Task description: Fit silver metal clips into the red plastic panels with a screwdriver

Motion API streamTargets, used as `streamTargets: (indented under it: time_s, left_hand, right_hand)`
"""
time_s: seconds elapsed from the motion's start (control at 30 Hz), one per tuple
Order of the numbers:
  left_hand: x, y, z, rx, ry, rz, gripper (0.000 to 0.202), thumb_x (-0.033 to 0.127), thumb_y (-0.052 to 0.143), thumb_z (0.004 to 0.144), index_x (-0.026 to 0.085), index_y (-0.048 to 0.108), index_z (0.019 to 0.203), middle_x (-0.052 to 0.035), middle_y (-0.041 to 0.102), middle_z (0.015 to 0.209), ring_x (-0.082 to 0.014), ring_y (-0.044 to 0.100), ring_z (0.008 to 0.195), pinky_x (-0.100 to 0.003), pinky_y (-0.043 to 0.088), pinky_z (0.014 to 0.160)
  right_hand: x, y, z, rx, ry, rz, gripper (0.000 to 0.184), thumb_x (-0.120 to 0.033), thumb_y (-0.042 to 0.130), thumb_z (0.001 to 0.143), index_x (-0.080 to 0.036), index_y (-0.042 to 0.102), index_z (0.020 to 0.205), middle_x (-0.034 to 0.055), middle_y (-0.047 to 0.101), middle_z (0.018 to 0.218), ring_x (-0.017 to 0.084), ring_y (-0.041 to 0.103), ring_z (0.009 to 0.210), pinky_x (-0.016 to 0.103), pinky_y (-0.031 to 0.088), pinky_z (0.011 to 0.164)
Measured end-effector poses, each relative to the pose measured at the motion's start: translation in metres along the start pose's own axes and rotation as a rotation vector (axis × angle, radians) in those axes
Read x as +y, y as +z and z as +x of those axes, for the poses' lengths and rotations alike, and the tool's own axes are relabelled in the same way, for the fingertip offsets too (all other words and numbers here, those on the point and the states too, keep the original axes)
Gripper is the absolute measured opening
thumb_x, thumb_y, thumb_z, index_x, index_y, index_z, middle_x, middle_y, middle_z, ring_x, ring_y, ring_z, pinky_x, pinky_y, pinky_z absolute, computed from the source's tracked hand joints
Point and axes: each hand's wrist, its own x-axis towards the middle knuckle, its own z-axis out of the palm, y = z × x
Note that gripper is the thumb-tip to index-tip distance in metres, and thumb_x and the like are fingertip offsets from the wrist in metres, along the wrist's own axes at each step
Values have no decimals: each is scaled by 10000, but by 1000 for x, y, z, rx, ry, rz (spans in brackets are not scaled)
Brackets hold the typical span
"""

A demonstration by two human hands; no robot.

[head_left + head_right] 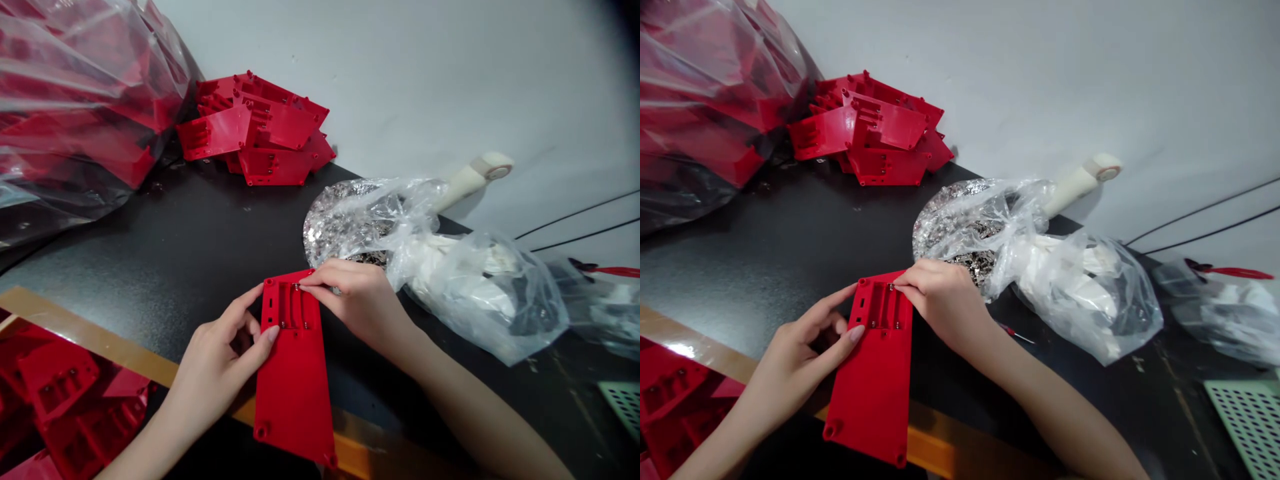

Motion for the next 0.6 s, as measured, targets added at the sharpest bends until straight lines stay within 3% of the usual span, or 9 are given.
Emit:
streamTargets:
  time_s: [0.27,0.4,0.5,0.53,0.6]
  left_hand:
    - [-1,-1,-1,-2,-9,-13,554,458,586,873,257,496,1381,49,593,700,-86,505,487,-183,407,471]
    - [1,0,1,2,-9,-43,555,457,594,866,241,511,1370,47,604,681,-95,520,501,-189,415,489]
    - [2,0,1,19,6,-59,590,449,591,871,237,462,1406,56,595,658,-99,523,512,-196,427,514]
    - [1,0,1,27,10,-66,614,447,593,870,236,435,1424,61,588,649,-101,525,517,-199,431,522]
    - [1,1,0,38,13,-83,653,445,599,866,231,397,1449,67,582,636,-104,532,529,-206,439,541]
  right_hand:
    - [-7,5,-6,29,5,-166,207,-196,573,912,-148,747,812,62,690,802,179,638,749,291,498,664]
    - [-20,2,-6,-105,-84,-250,272,-177,482,927,-142,742,999,104,676,948,225,608,841,351,510,723]
    - [-17,-26,-18,-80,-9,-158,324,-223,444,945,-194,699,1142,98,685,1077,208,642,889,333,524,729]
    - [-8,-43,-27,-22,77,-143,324,-260,429,959,-225,702,1129,90,698,1073,189,658,864,316,521,706]
    - [20,-82,-50,217,355,-371,321,-378,456,949,-227,739,928,119,730,918,205,657,754,360,486,664]
